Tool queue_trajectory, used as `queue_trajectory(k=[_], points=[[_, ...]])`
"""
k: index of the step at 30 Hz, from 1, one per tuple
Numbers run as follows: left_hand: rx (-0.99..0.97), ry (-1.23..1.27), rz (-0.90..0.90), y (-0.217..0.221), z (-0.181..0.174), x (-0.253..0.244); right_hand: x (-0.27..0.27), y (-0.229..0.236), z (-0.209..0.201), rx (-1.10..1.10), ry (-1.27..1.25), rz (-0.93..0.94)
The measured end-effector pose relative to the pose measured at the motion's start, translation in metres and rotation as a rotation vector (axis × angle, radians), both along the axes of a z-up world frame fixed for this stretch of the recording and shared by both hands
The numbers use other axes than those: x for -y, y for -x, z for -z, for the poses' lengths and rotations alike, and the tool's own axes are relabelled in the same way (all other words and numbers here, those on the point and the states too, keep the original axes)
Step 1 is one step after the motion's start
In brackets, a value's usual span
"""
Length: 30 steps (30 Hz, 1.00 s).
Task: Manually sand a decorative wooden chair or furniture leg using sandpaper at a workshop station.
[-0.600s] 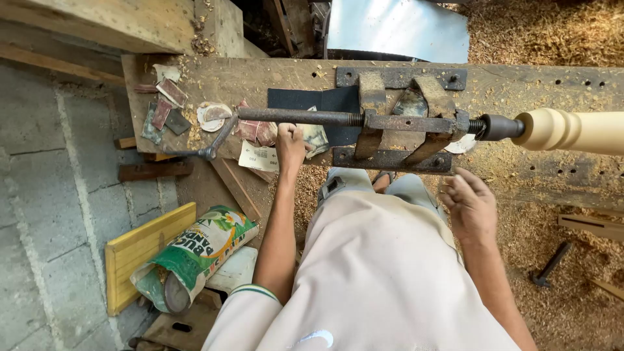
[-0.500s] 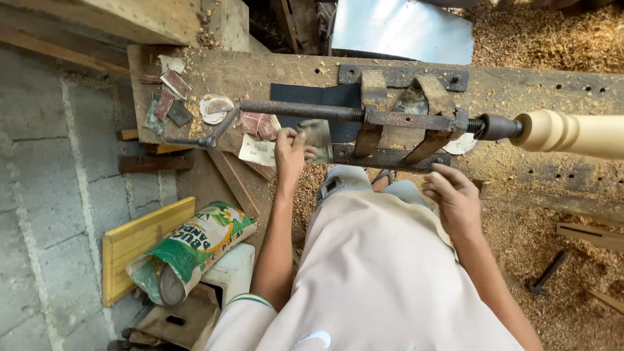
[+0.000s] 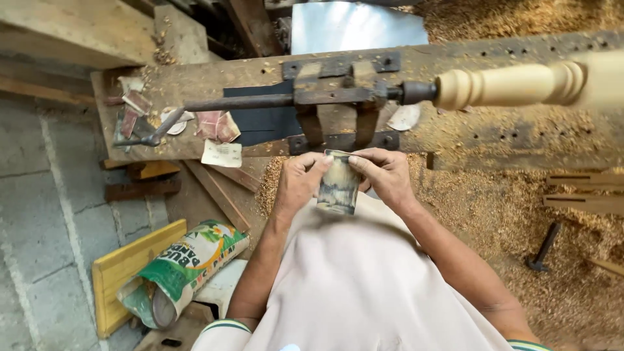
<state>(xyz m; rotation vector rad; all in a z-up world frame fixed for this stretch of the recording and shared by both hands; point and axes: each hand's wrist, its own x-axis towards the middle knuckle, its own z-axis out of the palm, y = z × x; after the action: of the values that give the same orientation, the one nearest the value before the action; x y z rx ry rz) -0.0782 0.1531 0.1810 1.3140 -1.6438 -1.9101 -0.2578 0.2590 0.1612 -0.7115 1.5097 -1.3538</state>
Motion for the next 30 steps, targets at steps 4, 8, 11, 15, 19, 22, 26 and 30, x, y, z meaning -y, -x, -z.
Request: queue_trajectory(k=[4, 8, 11, 15, 19, 22, 26, 30], points=[[-0.062, -0.041, 0.036, 0.030, -0.006, 0.001, -0.026, 0.013, 0.002, 0.219, -0.135, 0.118], [-0.136, -0.116, 0.088, 0.052, 0.005, 0.008, -0.041, 0.020, -0.022, -0.423, 0.162, 0.294], [-0.158, -0.122, 0.236, 0.071, 0.011, 0.013, -0.043, 0.025, -0.045, -1.031, 0.314, 0.303], [-0.168, -0.200, 0.357, 0.097, -0.009, 0.033, -0.044, 0.027, -0.041, -1.160, 0.277, 0.358], [-0.287, 0.499, 0.681, 0.131, -0.040, 0.064, -0.031, 0.027, -0.036, -0.894, 0.214, 0.538], [-0.435, 0.830, 0.998, 0.177, -0.017, 0.083, -0.021, 0.037, -0.024, -0.720, 0.225, 0.642], [-0.521, 1.023, 1.154, 0.245, -0.014, 0.091, -0.011, 0.071, -0.019, -0.990, 0.155, 0.741], [-0.541, 1.124, 1.283, 0.308, -0.005, 0.100, -0.002, 0.104, -0.015, -1.007, -0.027, 0.817]])
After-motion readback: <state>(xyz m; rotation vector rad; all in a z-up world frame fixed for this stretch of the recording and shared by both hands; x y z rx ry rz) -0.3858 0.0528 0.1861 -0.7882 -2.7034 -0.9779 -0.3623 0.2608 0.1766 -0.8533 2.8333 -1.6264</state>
